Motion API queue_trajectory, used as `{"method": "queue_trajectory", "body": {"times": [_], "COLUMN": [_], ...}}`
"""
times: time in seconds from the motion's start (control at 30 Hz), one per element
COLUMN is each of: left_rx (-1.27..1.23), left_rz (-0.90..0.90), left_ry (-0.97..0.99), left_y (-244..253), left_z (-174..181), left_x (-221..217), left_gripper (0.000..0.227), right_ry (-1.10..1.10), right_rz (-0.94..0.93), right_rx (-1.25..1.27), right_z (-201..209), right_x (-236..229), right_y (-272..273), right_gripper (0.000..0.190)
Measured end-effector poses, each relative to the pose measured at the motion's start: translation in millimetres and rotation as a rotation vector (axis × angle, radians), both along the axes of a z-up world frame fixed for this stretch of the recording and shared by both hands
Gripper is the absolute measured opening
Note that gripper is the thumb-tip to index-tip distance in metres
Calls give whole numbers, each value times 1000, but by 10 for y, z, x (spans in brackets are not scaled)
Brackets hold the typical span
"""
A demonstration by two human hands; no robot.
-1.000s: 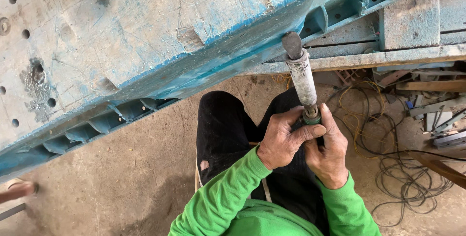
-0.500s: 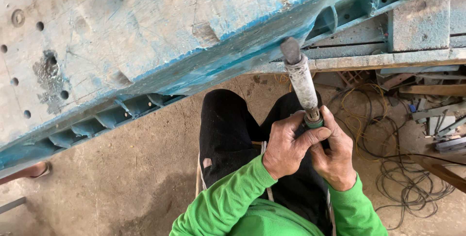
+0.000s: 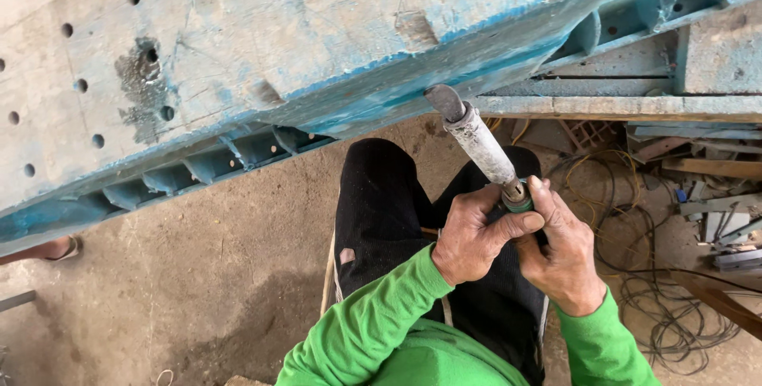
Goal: The person uses a chisel to scrape the edge of a large blue metal structure, removing residue or paint. They repeatedly scrape along the edge and occasionally wipe the surface with their hand.
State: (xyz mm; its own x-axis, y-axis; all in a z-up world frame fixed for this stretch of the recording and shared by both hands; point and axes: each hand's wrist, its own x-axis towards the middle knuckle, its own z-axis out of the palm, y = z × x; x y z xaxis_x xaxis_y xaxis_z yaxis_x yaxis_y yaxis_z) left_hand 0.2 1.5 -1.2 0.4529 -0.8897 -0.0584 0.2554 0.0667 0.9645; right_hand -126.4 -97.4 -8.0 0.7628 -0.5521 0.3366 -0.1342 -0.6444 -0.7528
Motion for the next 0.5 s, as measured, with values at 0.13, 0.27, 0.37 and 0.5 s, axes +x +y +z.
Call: {"method": "queue_trajectory", "body": {"times": [0.13, 0.27, 0.37, 0.5], "left_rx": [15, -52, 19, -35], "left_rz": [-18, -21, -33, -77], "left_ry": [41, 58, -4, 67], "left_y": [25, 46, 63, 95], "left_z": [-25, -20, -25, -63], "left_x": [18, 45, 58, 65], "left_gripper": [44, 47, 43, 45], "right_ry": [38, 39, 49, 79], "right_rz": [1, 11, 9, -15], "right_rx": [-7, -48, -58, -76], "right_z": [10, 40, 67, 104], "right_x": [-2, 13, 12, -6], "right_y": [15, 24, 46, 83], "right_gripper": [69, 73, 73, 74]}}
